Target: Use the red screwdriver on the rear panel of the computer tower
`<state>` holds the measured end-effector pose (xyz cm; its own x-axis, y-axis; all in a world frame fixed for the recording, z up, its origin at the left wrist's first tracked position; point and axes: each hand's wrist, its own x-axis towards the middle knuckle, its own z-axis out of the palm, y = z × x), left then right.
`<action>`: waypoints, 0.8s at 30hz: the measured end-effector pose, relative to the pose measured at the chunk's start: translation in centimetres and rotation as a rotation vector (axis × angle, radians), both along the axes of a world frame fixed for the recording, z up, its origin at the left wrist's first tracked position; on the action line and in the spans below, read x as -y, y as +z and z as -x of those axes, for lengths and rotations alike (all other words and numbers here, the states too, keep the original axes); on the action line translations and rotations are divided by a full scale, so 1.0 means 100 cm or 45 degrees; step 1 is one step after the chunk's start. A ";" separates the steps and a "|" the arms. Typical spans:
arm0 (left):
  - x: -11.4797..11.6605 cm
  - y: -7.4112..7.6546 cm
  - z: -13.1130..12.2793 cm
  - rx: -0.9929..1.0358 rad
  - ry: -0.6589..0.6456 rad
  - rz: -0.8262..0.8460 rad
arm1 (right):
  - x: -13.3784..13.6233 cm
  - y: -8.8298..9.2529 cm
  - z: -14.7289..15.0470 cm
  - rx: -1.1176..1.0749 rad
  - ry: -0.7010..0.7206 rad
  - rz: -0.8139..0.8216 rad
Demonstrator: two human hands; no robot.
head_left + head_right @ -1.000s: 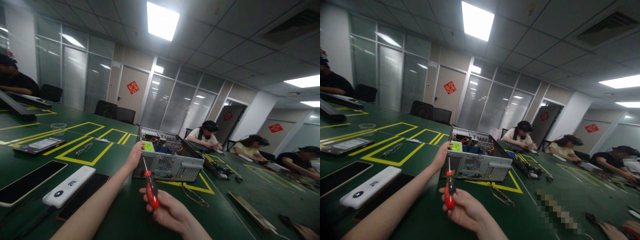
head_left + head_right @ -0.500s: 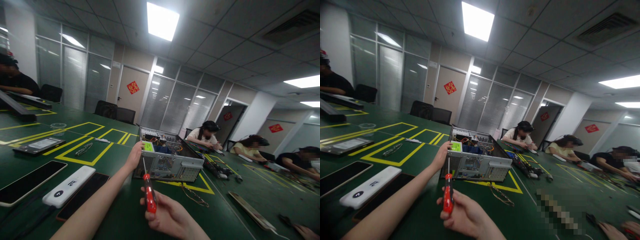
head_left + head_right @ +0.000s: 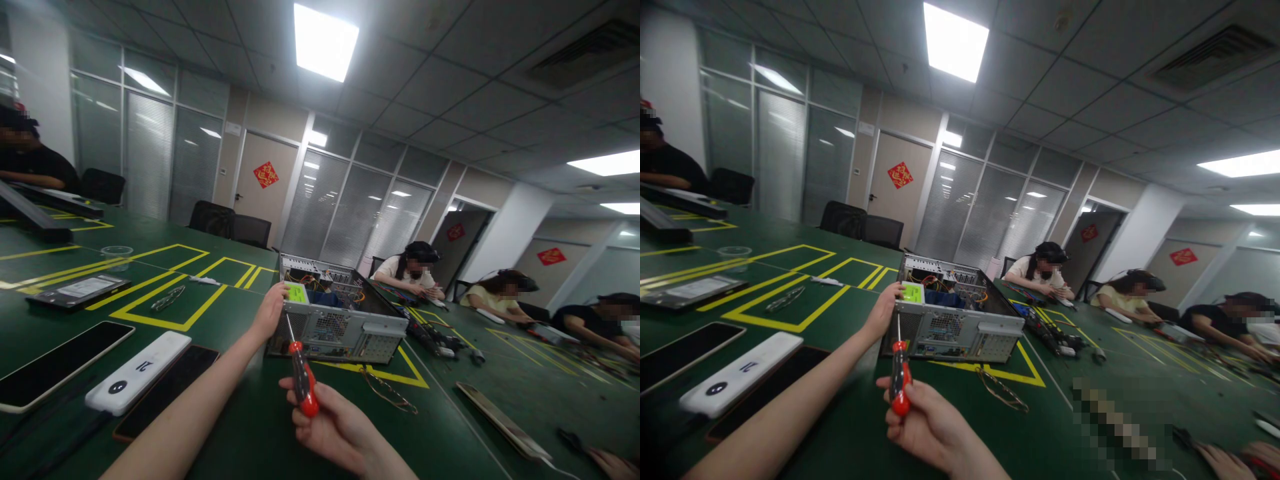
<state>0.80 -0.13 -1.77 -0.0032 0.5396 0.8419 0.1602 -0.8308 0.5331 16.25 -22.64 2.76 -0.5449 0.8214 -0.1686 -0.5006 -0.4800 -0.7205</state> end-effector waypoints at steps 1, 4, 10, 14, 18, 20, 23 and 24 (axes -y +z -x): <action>0.000 0.000 0.000 0.000 0.004 -0.001 | 0.000 0.000 0.000 -0.012 -0.019 0.039; 0.000 0.000 0.000 -0.003 0.006 -0.007 | 0.000 -0.001 -0.001 -0.018 -0.056 0.132; 0.000 0.001 0.000 -0.012 0.006 0.010 | 0.000 0.005 -0.002 -0.010 -0.012 0.059; 0.001 0.001 0.001 -0.019 0.004 0.013 | 0.003 0.006 -0.001 -0.043 0.039 0.054; 0.001 0.001 0.001 -0.019 0.002 0.005 | 0.009 -0.006 0.004 0.077 0.046 0.023; 0.000 0.001 0.001 -0.021 0.006 0.001 | 0.010 -0.016 0.008 0.160 0.051 0.102; 0.000 0.001 0.001 -0.023 0.008 0.003 | 0.008 -0.035 0.019 0.306 -0.036 0.365; 0.001 0.001 0.001 -0.021 0.009 0.004 | 0.006 -0.041 0.024 0.370 -0.088 0.468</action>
<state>0.71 -0.18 -1.68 0.0068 0.5421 0.8403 0.1745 -0.8281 0.5328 13.89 -23.27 -1.37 -0.3784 0.7113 -0.5923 -0.3432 -0.7021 -0.6240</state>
